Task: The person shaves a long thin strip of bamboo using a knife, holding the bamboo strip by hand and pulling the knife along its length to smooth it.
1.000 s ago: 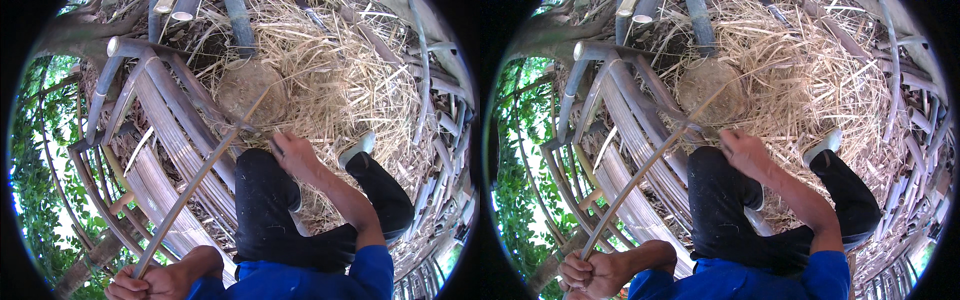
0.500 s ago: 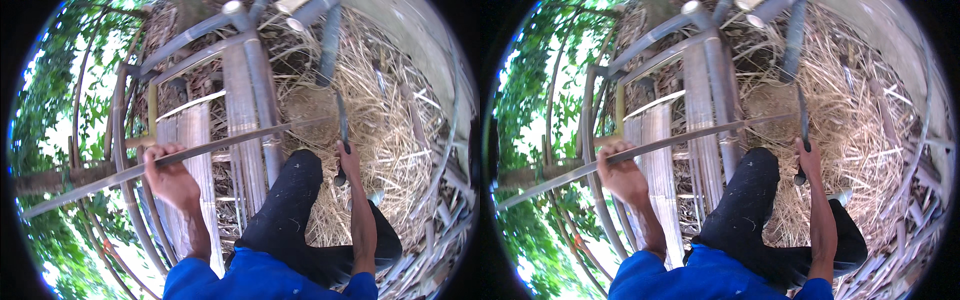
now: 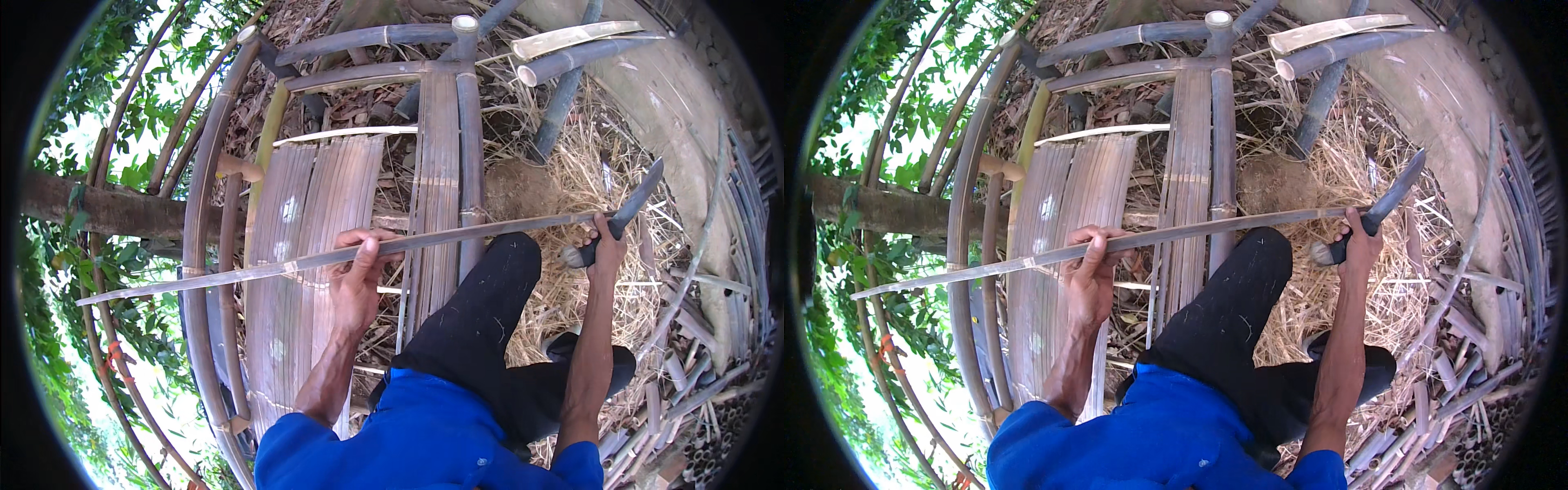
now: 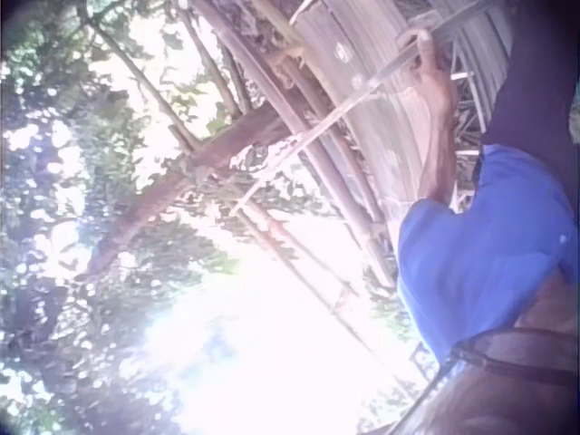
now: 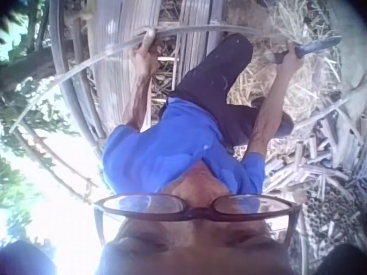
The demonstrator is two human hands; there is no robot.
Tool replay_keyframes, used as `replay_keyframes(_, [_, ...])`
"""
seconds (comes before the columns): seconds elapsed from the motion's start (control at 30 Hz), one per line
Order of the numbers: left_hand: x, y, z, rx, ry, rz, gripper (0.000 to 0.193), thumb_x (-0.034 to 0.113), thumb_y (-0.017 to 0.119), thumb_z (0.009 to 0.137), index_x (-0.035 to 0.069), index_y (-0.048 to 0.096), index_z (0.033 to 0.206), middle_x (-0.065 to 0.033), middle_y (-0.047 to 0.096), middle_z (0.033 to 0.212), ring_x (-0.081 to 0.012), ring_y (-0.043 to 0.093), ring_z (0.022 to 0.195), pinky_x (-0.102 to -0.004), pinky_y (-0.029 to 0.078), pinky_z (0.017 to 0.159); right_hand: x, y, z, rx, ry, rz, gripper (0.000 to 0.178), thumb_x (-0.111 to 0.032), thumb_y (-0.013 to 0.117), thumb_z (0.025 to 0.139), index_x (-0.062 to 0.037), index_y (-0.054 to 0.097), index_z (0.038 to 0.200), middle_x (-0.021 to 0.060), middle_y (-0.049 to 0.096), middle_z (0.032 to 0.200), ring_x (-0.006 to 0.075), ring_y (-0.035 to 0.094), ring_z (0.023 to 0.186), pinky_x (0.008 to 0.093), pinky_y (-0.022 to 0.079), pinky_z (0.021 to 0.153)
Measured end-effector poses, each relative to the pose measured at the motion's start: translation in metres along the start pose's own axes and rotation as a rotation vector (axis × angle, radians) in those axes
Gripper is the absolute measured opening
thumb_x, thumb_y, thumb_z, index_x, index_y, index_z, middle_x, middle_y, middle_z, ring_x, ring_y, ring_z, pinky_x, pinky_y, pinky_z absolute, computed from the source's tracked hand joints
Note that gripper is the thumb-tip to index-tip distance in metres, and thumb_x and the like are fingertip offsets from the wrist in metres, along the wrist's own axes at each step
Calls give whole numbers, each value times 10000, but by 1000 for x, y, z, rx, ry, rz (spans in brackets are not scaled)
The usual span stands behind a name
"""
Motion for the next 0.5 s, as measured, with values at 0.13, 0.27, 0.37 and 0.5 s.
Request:
replay_keyframes(0.13, [31,7,-15,-126,137,63,145,86,545,1044,37,564,1179,-189,692,1089,-319,683,1100,-435,548,980,-19,14,-22,-44,-51,-44,250,-77,783,890,-57,549,975,19,584,757,96,542,567,248,472,461])
replay_keyframes(0.27, [84,21,-31,-228,277,70,260,134,450,1077,42,471,1319,-242,683,1147,-396,659,1147,-504,513,1023,2,28,-31,-120,27,-8,213,-114,765,910,-68,582,1009,16,594,767,87,532,563,239,458,469])
replay_keyframes(0.37, [116,33,-42,-316,455,126,380,197,383,1100,58,332,1450,-281,674,1170,-437,651,1151,-530,523,1008,11,45,-44,-150,74,44,241,-99,789,884,-47,566,962,17,565,714,100,536,549,260,469,443])
replay_keyframes(0.5, [153,27,-56,-35,701,-46,433,278,433,1097,51,351,1456,-240,704,1102,-387,706,1006,-500,567,932,7,73,-76,-192,97,-99,251,-146,788,892,-34,574,958,40,607,728,103,542,544,265,468,430])
Point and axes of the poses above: each hand's wrist, its own z-axis towards the middle knuckle, its own y-axis out of the palm, x = y × z, the point moved 6 cm from there along z, towards the middle knuckle
